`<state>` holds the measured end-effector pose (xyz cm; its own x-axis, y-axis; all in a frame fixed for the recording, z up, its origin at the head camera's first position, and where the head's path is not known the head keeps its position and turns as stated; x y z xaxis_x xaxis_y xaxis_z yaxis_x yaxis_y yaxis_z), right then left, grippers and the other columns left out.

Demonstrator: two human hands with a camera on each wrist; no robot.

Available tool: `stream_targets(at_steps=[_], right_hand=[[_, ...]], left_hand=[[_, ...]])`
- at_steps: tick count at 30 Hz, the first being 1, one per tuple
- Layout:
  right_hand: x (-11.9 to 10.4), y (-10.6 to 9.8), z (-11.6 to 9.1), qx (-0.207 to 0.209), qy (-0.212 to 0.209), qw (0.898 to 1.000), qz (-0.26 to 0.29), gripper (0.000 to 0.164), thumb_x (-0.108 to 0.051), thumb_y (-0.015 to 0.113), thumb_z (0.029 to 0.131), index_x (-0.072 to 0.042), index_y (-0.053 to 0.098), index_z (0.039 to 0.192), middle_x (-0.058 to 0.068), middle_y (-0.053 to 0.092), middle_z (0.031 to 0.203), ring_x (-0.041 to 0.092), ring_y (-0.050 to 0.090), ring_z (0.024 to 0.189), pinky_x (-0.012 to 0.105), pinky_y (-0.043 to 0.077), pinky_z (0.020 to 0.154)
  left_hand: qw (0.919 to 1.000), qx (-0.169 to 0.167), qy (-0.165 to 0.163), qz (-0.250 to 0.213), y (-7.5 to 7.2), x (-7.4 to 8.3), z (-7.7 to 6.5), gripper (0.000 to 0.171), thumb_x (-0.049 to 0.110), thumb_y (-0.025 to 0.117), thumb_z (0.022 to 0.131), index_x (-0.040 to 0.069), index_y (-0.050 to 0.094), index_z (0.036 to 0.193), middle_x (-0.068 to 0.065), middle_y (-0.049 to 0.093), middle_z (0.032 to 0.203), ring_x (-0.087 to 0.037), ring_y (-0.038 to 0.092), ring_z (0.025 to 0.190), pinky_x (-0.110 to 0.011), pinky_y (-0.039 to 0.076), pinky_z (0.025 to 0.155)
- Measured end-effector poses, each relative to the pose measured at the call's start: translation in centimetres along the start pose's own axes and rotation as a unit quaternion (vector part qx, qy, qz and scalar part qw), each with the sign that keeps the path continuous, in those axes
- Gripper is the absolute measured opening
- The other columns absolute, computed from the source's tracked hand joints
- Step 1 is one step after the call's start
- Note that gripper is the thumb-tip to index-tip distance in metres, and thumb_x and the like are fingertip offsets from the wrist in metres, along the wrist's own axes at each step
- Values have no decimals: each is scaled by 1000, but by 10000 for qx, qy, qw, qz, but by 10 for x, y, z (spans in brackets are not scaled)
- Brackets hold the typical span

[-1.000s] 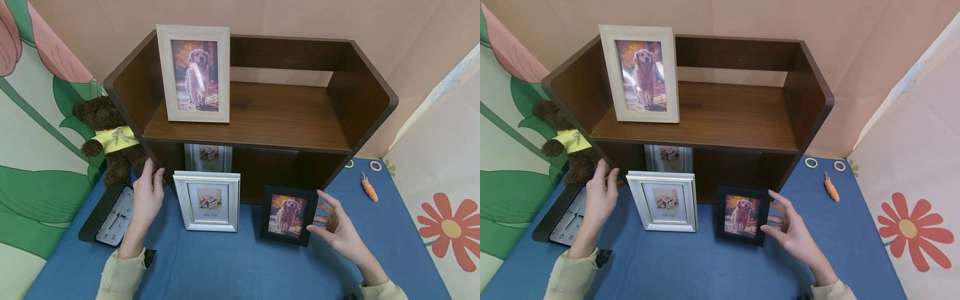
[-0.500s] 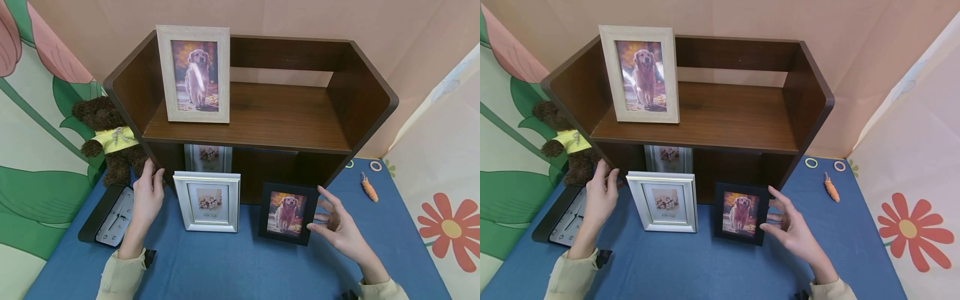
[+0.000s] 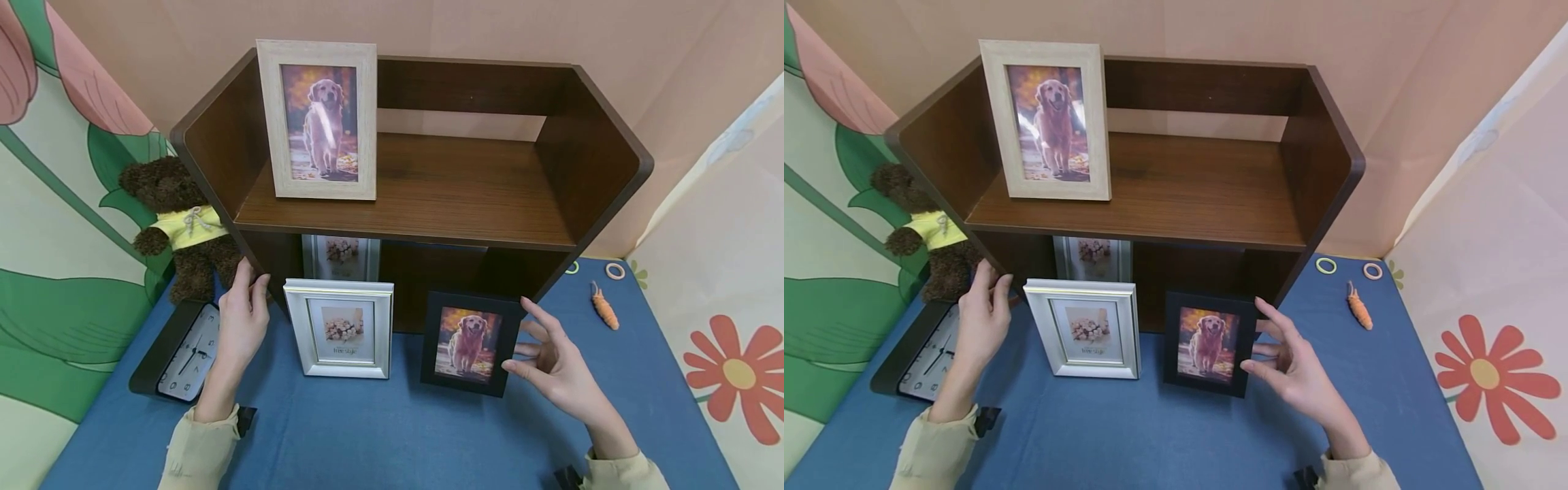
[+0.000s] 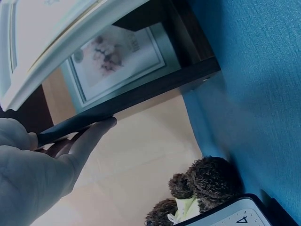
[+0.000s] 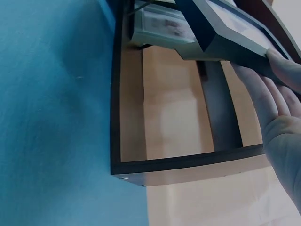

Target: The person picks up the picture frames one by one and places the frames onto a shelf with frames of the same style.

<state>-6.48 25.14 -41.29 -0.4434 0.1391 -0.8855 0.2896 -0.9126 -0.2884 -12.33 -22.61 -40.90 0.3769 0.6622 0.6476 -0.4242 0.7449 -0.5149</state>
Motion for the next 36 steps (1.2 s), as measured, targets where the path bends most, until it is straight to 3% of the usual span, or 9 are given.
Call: stream_targets(at_steps=[8, 25, 36], right_hand=[[-7, 2, 4, 19, -30, 10000, -49, 108, 33, 68, 84, -9, 21, 171, -10, 56, 148, 6, 70, 117, 24, 61, 81], [-15, 2, 12, -13, -281, 9994, 195, 108, 35, 66, 84, -6, 16, 172, -3, 60, 146, 11, 72, 117, 26, 61, 83], [-18, -4, 19, -27, -753, 9950, 654, 107, 37, 64, 82, -2, 18, 170, 6, 61, 146, 15, 73, 117, 25, 61, 83]], left_hand=[[10000, -25, -46, 3, 0, -2, 0, 38, 0, 50, 113, -3, 49, 150, -29, 70, 123, -36, 64, 70, -14, 39, 63], [9998, -77, -179, -96, -1, -1, -1, 38, 2, 49, 113, -3, 49, 151, -30, 67, 131, -43, 73, 87, -5, 39, 73], [10000, 42, -11, -50, 0, 0, -1, 38, -1, 50, 112, -2, 50, 151, -29, 69, 129, -38, 67, 74, -14, 39, 68]])
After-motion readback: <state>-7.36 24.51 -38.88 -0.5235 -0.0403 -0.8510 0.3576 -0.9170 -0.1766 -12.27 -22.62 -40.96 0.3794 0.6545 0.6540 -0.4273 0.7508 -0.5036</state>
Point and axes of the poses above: each hand's wrist, its own z-axis towards the middle knuckle, its own y-axis out of the palm, x = y × z, the point moved 1 cm from there along z, towards the middle knuckle
